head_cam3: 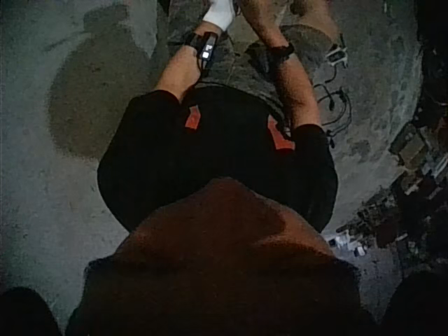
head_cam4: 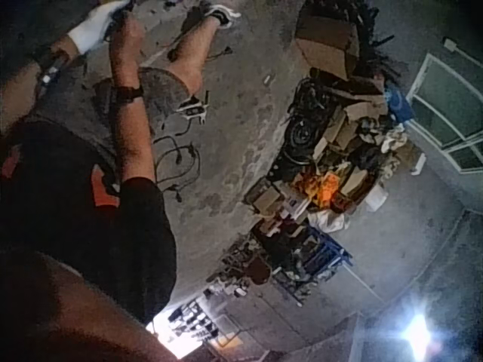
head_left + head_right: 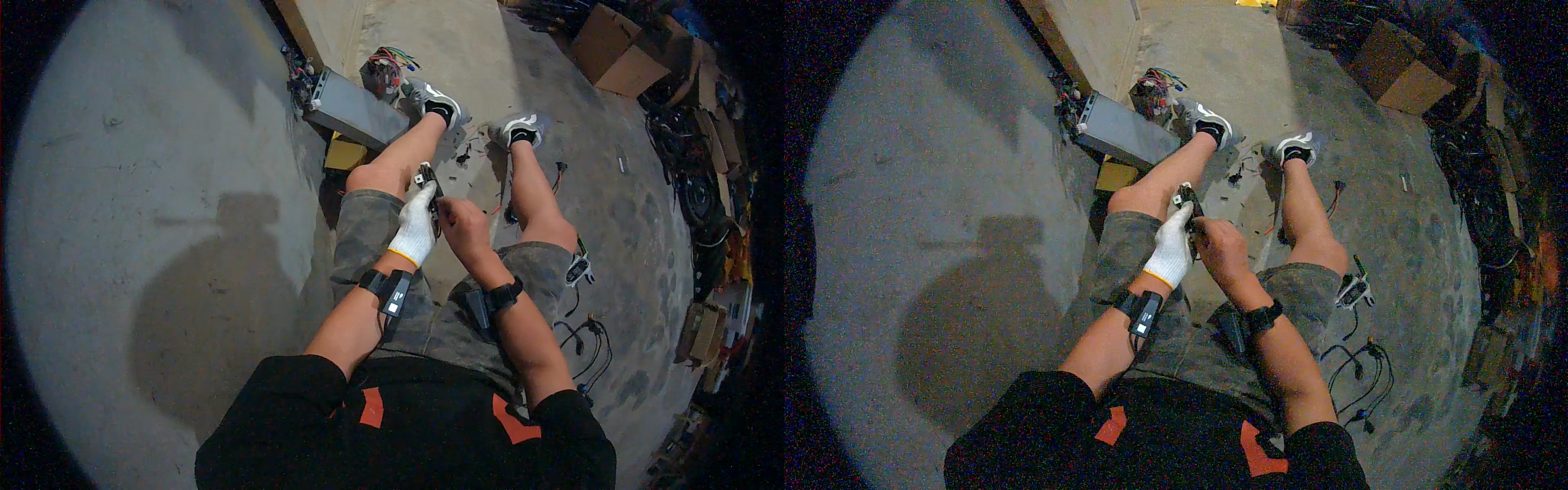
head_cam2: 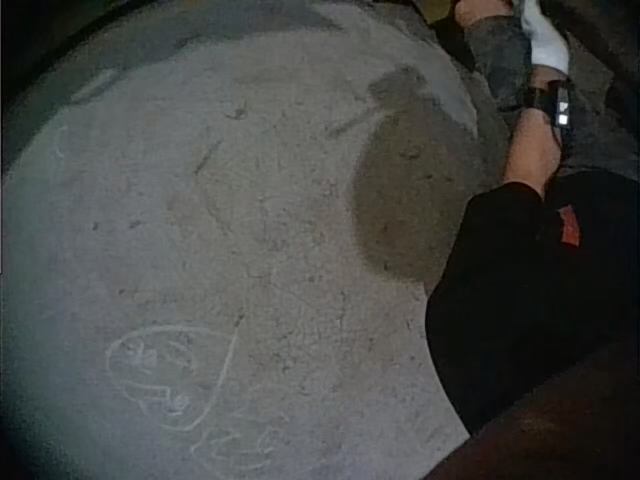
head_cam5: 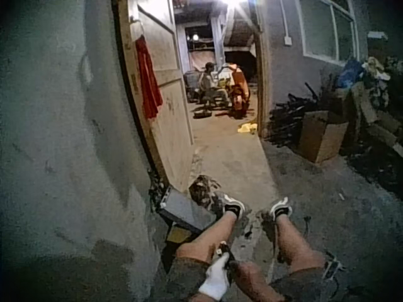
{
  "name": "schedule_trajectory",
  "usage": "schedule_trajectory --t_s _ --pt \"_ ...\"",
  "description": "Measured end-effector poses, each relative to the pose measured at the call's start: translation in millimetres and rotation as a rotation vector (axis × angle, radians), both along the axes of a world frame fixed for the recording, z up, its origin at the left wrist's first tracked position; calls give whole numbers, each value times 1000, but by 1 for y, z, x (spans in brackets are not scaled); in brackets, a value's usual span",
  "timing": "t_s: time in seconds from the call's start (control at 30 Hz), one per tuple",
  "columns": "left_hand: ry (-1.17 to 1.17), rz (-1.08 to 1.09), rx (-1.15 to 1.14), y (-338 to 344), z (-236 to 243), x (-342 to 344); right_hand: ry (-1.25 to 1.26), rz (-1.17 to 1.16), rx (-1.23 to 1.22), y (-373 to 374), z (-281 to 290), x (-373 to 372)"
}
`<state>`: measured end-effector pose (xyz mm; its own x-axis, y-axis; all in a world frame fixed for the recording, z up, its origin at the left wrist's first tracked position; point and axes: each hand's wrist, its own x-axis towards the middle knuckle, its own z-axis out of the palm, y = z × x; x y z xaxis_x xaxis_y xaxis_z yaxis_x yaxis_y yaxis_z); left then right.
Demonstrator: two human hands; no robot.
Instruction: The recorder is using a screwdriver to adjust and repair a small motor component while sitting on the floor of a workshop.
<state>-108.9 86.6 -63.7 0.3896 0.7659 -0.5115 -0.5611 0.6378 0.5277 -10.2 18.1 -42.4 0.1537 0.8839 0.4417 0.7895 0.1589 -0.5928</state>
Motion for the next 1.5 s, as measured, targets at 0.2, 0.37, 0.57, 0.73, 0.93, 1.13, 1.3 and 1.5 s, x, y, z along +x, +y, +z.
schedule_trajectory --t_s 0.2,0.37,0.57,0.73,0.93,1.13,1.3,1.5 --pt "11 -2 -22 -1 -1 -2 -104 54 -56 0 8 0" --pt "-35 8 -102 3 -2 -5 -65 114 -38 -2 23 -2" --pt "-197 2 -41 2 3 0 261 146 -152 -9 28 13" --pt "-267 -33 -40 2 3 -1 167 158 -34 -8 27 21" --pt "-132 -74 -46 -2 6 1 700 -505 88 -5 14 72" --pt "-178 -65 -124 2 -8 5 1044 -834 354 -22 -6 149" --pt "-233 -115 -134 -2 -2 9 1093 -669 342 -39 -11 169" --pt "-209 -93 -131 -7 11 13 1125 -431 344 -16 -15 136"
